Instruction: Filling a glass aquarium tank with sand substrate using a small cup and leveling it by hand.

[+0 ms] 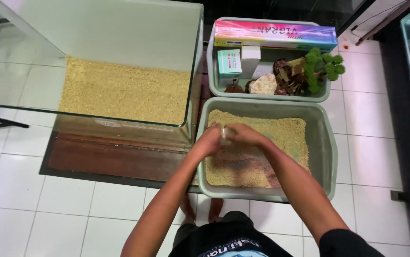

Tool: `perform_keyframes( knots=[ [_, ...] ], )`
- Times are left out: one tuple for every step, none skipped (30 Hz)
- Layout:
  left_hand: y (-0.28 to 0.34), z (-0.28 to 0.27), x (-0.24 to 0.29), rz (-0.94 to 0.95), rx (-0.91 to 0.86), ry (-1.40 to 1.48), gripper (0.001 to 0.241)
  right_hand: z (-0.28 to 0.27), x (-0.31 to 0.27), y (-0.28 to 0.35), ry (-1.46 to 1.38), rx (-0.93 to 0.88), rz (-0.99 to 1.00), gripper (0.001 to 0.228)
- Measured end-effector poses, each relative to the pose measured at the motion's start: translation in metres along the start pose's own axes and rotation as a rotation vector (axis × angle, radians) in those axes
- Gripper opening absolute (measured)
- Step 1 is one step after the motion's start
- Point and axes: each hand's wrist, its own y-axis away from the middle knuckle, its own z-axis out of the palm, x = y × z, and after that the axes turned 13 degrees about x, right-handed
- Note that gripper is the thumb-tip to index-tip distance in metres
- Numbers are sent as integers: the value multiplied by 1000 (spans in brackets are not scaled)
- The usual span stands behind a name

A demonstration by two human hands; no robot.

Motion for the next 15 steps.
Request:
perform_keyframes(
  knots=[
    [10, -12, 11, 0, 20, 20, 76, 3, 6, -6, -17, 72, 32, 44],
    [18, -24, 23, 4, 44, 40, 75, 3, 12, -13, -31, 147, 62, 42],
    [28, -40, 36, 3, 48, 34, 75, 11, 23, -22, -34, 150, 56, 42],
    [39, -55, 51, -26, 54, 65, 77, 18, 33, -30, -11, 208, 60, 37],
    [51, -69, 65, -55, 59, 95, 78, 25, 43, -38, 12, 267, 63, 33],
    [53, -70, 68, -50, 61, 91, 78, 36, 51, -38, 12, 273, 62, 33],
    [55, -71, 71, -58, 60, 100, 78, 48, 58, -38, 119, 334, -34, 32],
    [56, -72, 74, -61, 59, 107, 79, 58, 66, -38, 229, 398, -128, 34],
    [57, -76, 77, -52, 61, 101, 79, 63, 66, -34, 231, 409, -127, 34],
    [60, -78, 79, -61, 60, 106, 80, 71, 66, -26, 307, 478, -224, 36],
    [63, -80, 81, -69, 60, 110, 81, 79, 66, -19, 385, 548, -321, 38],
    [61, -78, 77, -62, 59, 106, 81, 83, 68, -14, 387, 555, -318, 38],
    [59, -76, 72, -20, 73, 111, 79, 86, 70, -10, 362, 595, -349, 34],
    [56, -73, 70, 24, 83, 117, 78, 88, 72, -3, 340, 634, -376, 29],
    [53, -68, 61, 34, 80, 113, 78, 84, 69, 4, 344, 642, -371, 29]
  ],
)
